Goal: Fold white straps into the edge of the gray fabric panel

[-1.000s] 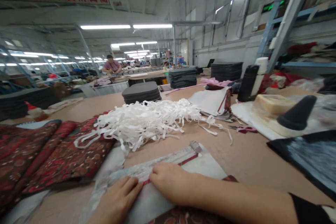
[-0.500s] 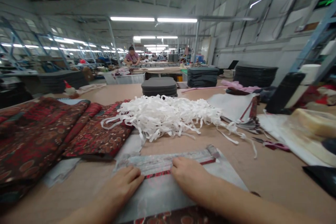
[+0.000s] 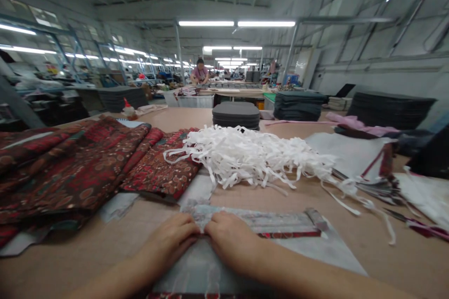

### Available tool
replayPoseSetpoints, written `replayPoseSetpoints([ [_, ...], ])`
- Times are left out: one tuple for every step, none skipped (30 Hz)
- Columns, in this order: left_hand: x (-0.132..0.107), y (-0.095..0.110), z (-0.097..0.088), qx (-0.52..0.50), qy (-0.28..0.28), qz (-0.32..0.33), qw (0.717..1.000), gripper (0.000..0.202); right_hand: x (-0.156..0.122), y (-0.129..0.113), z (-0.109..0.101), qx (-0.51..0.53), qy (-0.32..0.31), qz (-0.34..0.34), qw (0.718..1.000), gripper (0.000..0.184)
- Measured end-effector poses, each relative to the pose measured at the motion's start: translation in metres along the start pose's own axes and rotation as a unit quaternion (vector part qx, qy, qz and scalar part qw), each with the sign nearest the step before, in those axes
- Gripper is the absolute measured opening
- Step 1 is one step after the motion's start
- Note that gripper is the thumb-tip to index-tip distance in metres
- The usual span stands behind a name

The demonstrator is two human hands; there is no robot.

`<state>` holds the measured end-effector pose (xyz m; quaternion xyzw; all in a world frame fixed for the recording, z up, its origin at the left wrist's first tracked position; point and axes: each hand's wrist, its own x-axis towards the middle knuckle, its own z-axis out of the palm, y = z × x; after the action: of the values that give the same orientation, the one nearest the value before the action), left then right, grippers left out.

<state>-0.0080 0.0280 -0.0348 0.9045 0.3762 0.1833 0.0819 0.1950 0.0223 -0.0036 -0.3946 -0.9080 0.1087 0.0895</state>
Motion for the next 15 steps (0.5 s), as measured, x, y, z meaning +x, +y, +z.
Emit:
replayPoseSetpoints([
  [0.0,0.0,0.001,-0.01,0.003,-0.007,1.0,0.014,0.006,-0.002,0.005,0.002,0.003,0.006,1.0,0.013],
  [0.0,0.0,0.003,-0.011,0.004,-0.011,1.0,0.014,0.011,-0.004,0.011,-0.003,0.006,0.007,1.0,0.011],
  [-0.001,0.0,0.004,-0.002,0.003,-0.011,1.0,0.013,0.013,-0.004,0.018,-0.016,0.011,-0.001,1.0,0.01],
  [-0.003,0.001,0.005,0.016,0.002,-0.007,1.0,0.013,0.014,-0.004,0.023,-0.036,0.015,-0.02,0.999,0.01],
  [-0.005,0.001,0.005,0.04,-0.002,0.005,0.999,0.014,0.012,-0.002,0.028,-0.06,0.02,-0.05,0.997,0.01],
  [-0.007,0.002,0.005,0.068,-0.007,0.025,0.997,0.015,0.009,-0.001,0.031,-0.084,0.021,-0.085,0.993,0.011],
  [-0.009,0.003,0.004,0.094,-0.014,0.047,0.994,0.015,0.004,0.002,0.032,-0.103,0.022,-0.119,0.987,0.012],
  [-0.012,0.004,0.003,0.116,-0.023,0.068,0.991,0.014,-0.002,0.004,0.031,-0.114,0.019,-0.144,0.983,0.013],
  [-0.014,0.004,0.001,0.131,-0.031,0.085,0.987,0.013,-0.008,0.006,0.029,-0.12,0.017,-0.158,0.98,0.015],
  [-0.016,0.004,-0.001,0.139,-0.037,0.096,0.985,0.013,-0.015,0.009,0.026,-0.121,0.015,-0.162,0.979,0.016],
  [-0.018,0.004,-0.002,0.143,-0.041,0.101,0.984,0.013,-0.021,0.011,0.023,-0.12,0.011,-0.158,0.98,0.017],
  [-0.021,0.004,-0.003,0.143,-0.041,0.102,0.984,0.014,-0.025,0.014,0.02,-0.119,0.008,-0.15,0.981,0.017],
  [-0.023,0.003,-0.004,0.142,-0.036,0.105,0.984,0.014,-0.028,0.016,0.018,-0.118,0.004,-0.138,0.983,0.017],
  [-0.026,0.002,-0.004,0.142,-0.028,0.107,0.984,0.014,-0.03,0.018,0.016,-0.113,-0.001,-0.123,0.986,0.016],
  [-0.028,0.0,-0.005,0.141,-0.019,0.108,0.984,0.012,-0.029,0.018,0.015,-0.103,-0.007,-0.104,0.989,0.014],
])
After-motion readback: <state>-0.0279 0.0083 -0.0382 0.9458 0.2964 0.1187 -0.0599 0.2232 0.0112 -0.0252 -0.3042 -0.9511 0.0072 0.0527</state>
